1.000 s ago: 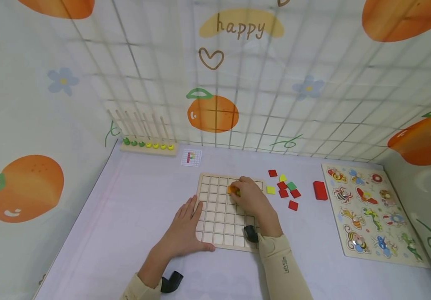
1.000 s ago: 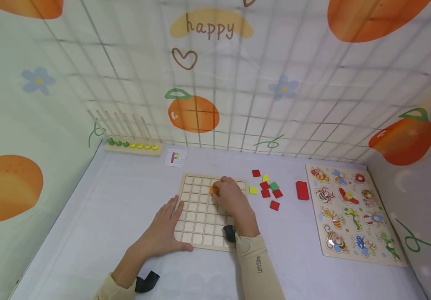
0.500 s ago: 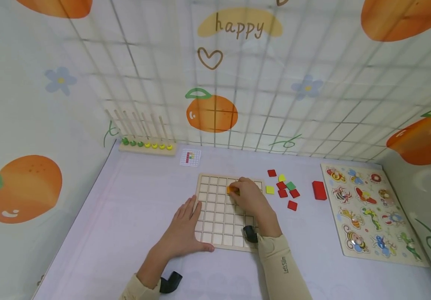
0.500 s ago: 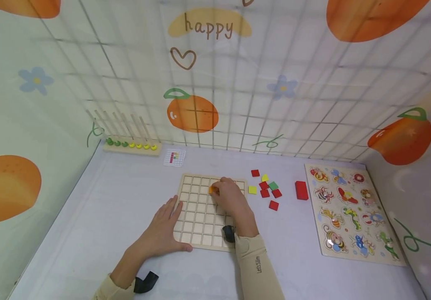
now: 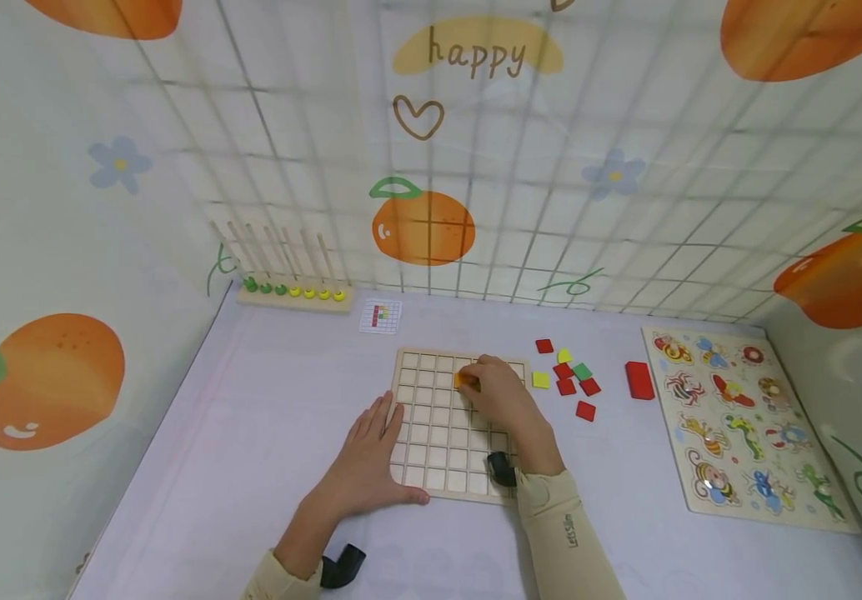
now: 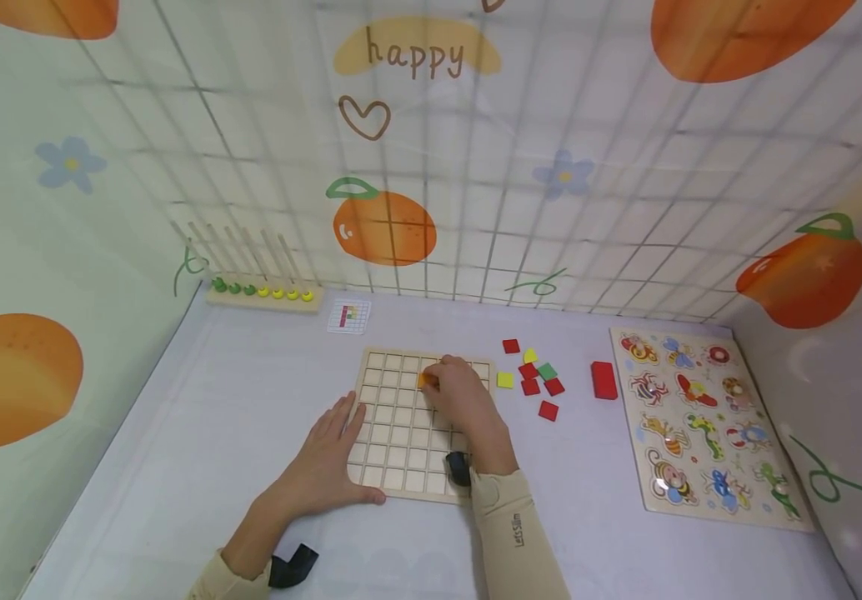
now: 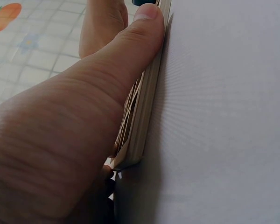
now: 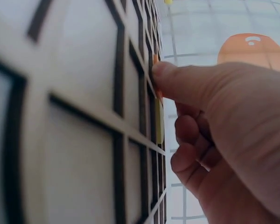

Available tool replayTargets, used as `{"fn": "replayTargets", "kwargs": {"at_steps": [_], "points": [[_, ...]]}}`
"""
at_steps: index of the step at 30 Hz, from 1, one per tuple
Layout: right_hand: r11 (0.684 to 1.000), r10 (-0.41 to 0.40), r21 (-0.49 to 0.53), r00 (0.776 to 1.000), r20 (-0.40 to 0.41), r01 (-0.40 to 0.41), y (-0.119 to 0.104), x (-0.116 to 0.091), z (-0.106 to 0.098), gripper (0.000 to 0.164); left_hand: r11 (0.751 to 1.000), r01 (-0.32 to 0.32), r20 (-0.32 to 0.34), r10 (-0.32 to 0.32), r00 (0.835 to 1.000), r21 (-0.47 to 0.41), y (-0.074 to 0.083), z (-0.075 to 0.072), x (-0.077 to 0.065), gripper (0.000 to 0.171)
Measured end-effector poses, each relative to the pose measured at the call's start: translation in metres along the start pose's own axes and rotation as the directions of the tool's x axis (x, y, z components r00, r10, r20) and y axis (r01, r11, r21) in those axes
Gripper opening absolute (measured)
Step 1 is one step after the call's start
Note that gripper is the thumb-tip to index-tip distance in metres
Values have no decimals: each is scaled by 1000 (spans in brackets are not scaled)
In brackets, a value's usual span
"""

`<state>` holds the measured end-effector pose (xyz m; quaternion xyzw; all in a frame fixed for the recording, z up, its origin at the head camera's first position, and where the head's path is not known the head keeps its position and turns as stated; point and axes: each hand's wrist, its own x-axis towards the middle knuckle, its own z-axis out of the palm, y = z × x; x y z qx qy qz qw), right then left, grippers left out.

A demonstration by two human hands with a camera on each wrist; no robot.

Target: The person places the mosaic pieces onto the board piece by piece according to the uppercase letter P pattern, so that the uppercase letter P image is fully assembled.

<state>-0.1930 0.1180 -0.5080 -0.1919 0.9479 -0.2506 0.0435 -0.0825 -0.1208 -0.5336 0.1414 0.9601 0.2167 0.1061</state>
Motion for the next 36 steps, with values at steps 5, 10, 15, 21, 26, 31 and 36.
{"fn": "replayTargets", "kwargs": {"at_steps": [5, 10, 15, 21, 26, 31, 36], "points": [[1000, 20, 9, 1000, 10, -20, -1, -1, 0, 22, 1000, -2, -3, 2, 1000, -8, 2, -2, -1, 142], [999, 39, 11, 999, 17, -39, -2, -2, 0, 23, 1000, 0, 0, 0, 1000, -6, 3, -3, -2, 142], [999, 36, 10, 999, 15, -36, -2, -2, 1, 24, 1000, 4, 3, -3, 1000, -21, 2, -2, -2, 143], [1000, 22, 6, 1000, 9, -22, -1, 0, 1, 23, 1000, -5, -2, 5, 1000, 7, -2, 0, -1, 144], [999, 33, 10, 999, 19, -33, 0, 0, 1, 24, 1000, -4, -2, 4, 1000, -11, -1, -2, -1, 143], [998, 48, 27, 999, 7, -48, 5, -4, -2, 31, 1000, -13, 4, 13, 1000, -10, 1, -3, 0, 142], [995, 47, 83, 999, -3, -47, 14, -9, -13, 37, 1000, -5, 4, 5, 1000, -8, 2, -3, 0, 143]]}}
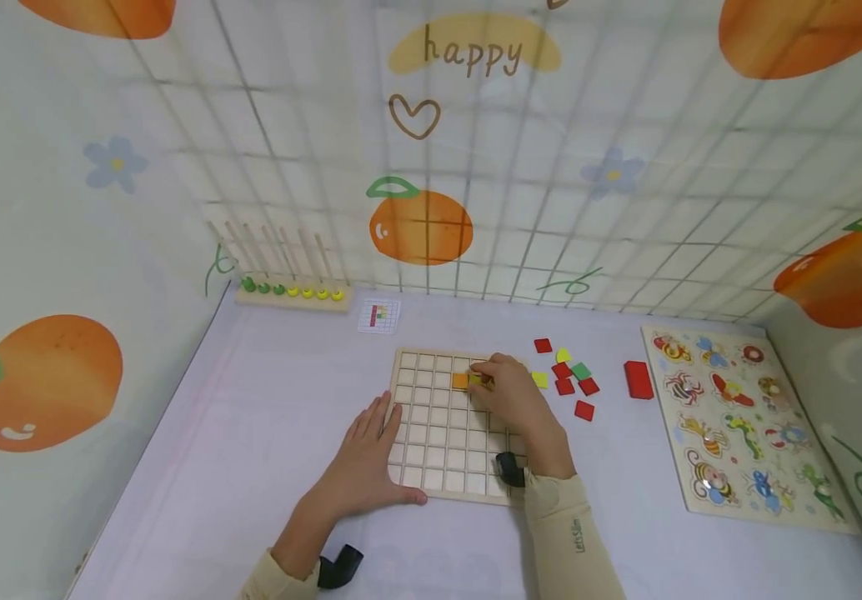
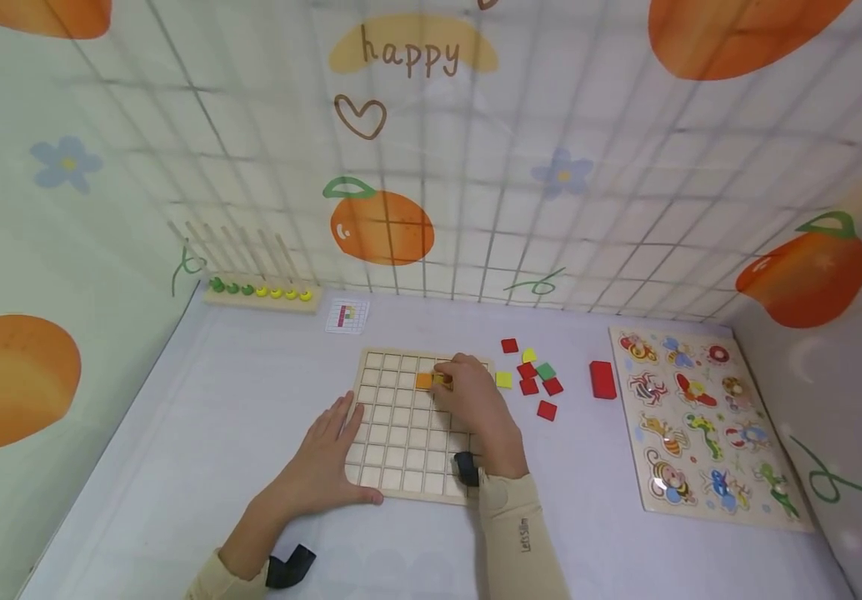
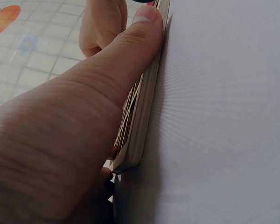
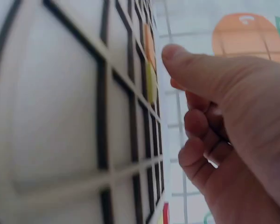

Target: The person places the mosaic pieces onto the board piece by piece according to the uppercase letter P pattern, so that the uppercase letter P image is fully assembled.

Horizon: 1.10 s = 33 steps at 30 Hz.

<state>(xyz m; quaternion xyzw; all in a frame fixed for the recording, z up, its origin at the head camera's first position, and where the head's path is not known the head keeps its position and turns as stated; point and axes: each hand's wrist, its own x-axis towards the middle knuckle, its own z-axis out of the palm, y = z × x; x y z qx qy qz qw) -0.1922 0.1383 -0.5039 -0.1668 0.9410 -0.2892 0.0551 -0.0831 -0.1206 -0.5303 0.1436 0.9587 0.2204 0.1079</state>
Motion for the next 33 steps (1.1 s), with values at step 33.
{"fn": "replayTargets", "kwargs": {"at_steps": [33], "points": [[884, 454, 159, 889, -58, -441, 90, -91, -56, 46, 1000, 7, -2, -7, 1000, -14, -3, 5, 1, 143]]}}
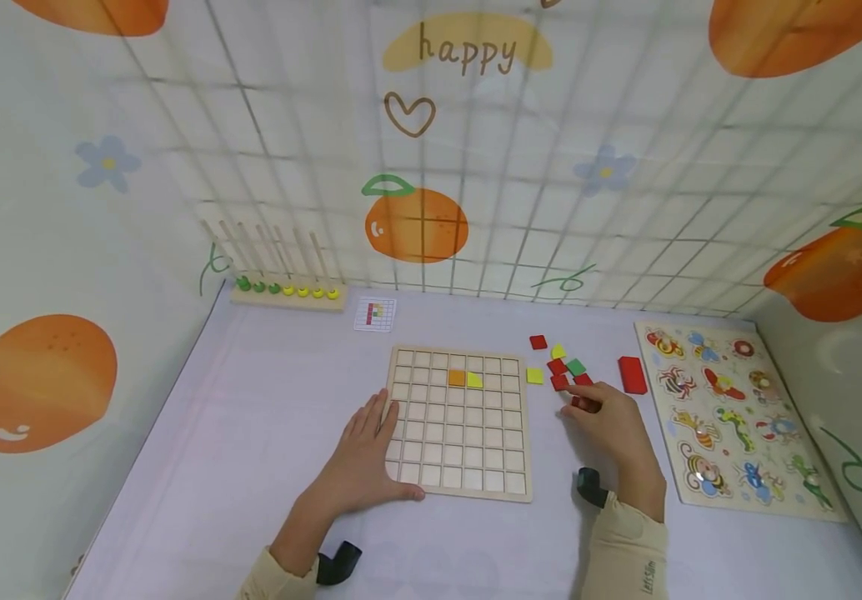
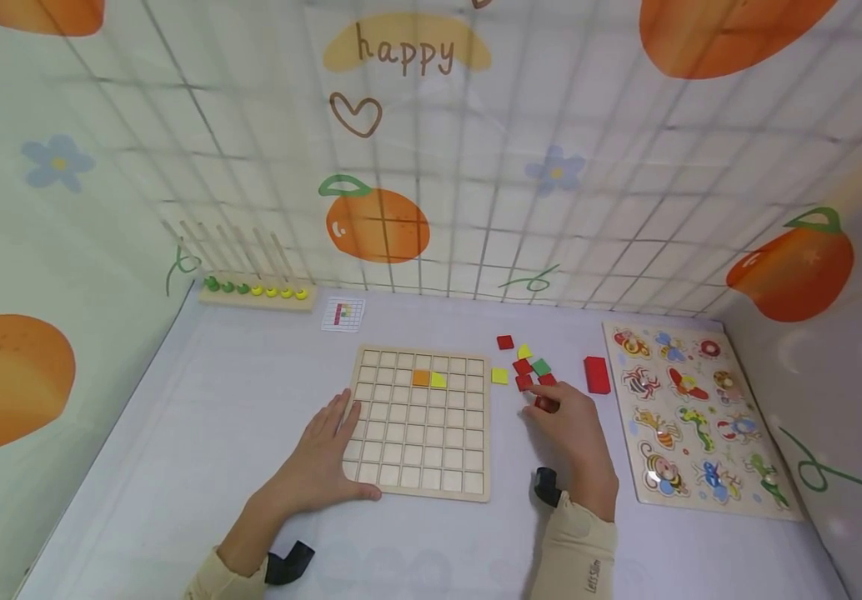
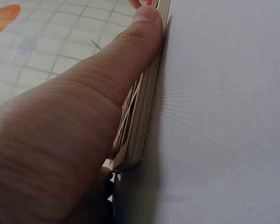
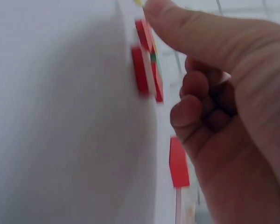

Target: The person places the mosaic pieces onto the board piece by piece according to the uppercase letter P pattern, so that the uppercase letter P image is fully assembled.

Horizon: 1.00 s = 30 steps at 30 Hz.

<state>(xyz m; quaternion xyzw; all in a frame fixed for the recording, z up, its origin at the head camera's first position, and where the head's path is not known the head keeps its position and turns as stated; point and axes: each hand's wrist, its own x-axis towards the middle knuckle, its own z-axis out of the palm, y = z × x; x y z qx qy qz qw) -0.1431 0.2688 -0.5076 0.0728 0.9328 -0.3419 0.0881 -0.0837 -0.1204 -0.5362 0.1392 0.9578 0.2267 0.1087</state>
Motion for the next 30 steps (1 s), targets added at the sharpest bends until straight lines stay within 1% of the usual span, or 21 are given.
{"fn": "replayTargets", "kwargs": {"at_steps": [4, 9, 13, 18, 24, 30], "points": [[1000, 26, -7, 1000, -8, -26, 13, -3, -5, 50, 1000, -1, 5, 1, 1000, -2, 1, -1, 0, 142], [999, 42, -21, 999, -5, -42, 22, -4, -10, 46, 1000, -4, 2, 4, 1000, -5, 2, -2, -1, 142], [998, 64, -19, 998, 12, -64, 22, -4, -12, 42, 1000, 3, 4, -3, 1000, -2, 2, -1, -1, 142], [996, 91, 4, 996, 25, -91, 22, -3, -12, 42, 1000, 6, 5, -6, 1000, -3, 1, 0, 0, 143], [996, 88, -15, 995, 34, -88, 22, -1, -11, 40, 1000, 7, 10, -7, 1000, 1, 3, -2, 0, 143], [994, 104, -22, 993, 56, -102, 23, -1, -10, 40, 1000, 7, 6, -7, 1000, 3, 3, -1, 0, 143]]}}
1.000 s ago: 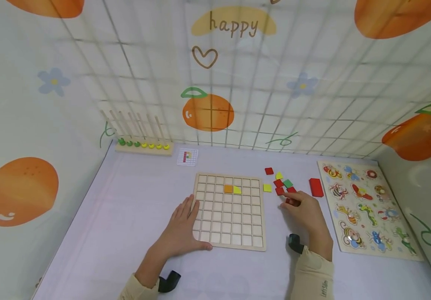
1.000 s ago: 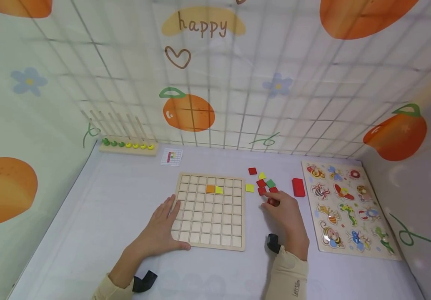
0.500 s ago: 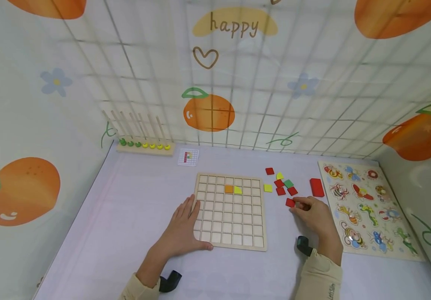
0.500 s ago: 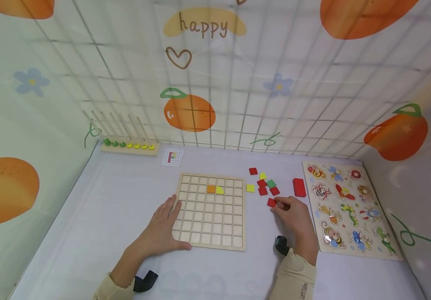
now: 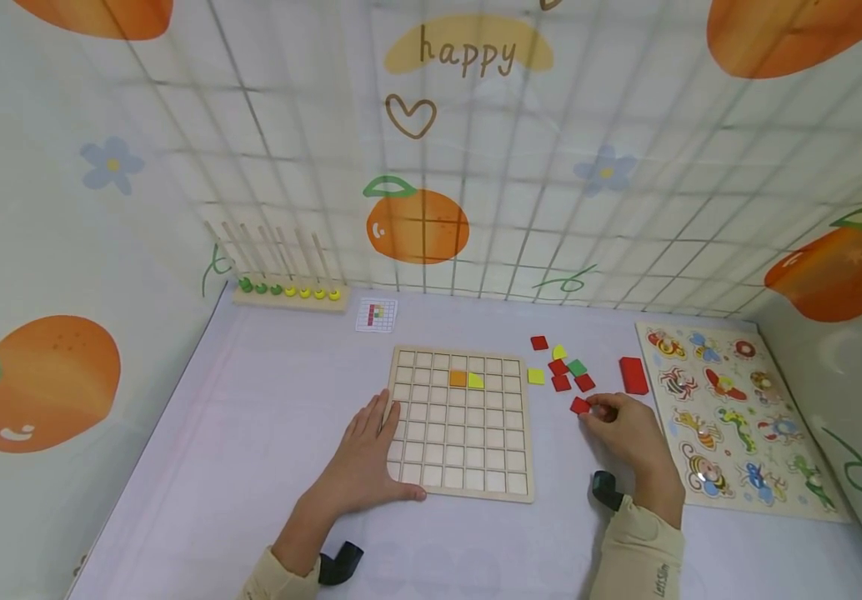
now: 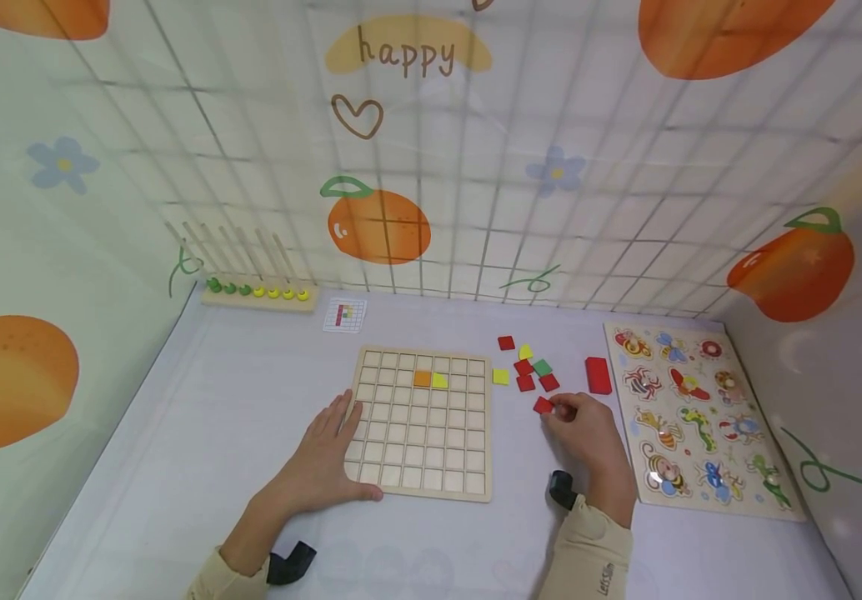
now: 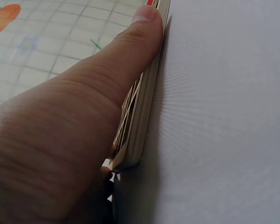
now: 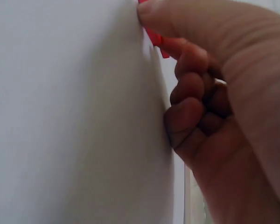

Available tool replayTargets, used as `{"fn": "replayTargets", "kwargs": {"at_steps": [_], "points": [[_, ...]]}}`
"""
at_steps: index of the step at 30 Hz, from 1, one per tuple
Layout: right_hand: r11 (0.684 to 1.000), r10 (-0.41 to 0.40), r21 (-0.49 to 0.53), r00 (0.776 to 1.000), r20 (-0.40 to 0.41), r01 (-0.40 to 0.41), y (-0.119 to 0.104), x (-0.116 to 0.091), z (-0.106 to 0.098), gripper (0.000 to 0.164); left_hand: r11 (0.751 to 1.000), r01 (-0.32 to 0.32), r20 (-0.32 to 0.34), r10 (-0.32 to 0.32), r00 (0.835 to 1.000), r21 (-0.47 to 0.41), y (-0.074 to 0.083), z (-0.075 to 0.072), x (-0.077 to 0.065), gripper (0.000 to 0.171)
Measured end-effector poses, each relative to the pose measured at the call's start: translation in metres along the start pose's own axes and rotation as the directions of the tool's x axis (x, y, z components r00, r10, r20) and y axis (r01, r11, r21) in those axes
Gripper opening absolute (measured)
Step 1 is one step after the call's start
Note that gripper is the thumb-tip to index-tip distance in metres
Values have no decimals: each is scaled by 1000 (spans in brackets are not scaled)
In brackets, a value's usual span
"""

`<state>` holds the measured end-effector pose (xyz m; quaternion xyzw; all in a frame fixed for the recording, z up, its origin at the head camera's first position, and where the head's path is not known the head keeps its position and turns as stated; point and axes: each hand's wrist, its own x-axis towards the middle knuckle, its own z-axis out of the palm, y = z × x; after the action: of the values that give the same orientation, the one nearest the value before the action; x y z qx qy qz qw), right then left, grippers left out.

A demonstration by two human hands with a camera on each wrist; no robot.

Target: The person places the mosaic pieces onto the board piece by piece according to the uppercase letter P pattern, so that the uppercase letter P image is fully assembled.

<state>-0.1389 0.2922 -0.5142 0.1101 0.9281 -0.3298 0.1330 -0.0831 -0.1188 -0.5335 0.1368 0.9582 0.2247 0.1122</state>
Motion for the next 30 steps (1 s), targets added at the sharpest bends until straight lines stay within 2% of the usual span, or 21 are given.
{"fn": "replayTargets", "kwargs": {"at_steps": [18, 24, 30], "points": [[998, -48, 48, 998, -41, 50, -1, 3, 1, 43, 1000, 3, 3, -3, 1000, 2, 1, -1, 0, 142], [989, -125, 64, 989, -80, 130, -14, 6, 7, 40, 1000, 1, -3, -1, 1000, -1, 1, -2, -1, 143], [981, -179, 64, 980, -86, 185, -27, 7, 11, 36, 1000, 0, -1, 0, 1000, -9, 0, -1, 0, 143]]}}
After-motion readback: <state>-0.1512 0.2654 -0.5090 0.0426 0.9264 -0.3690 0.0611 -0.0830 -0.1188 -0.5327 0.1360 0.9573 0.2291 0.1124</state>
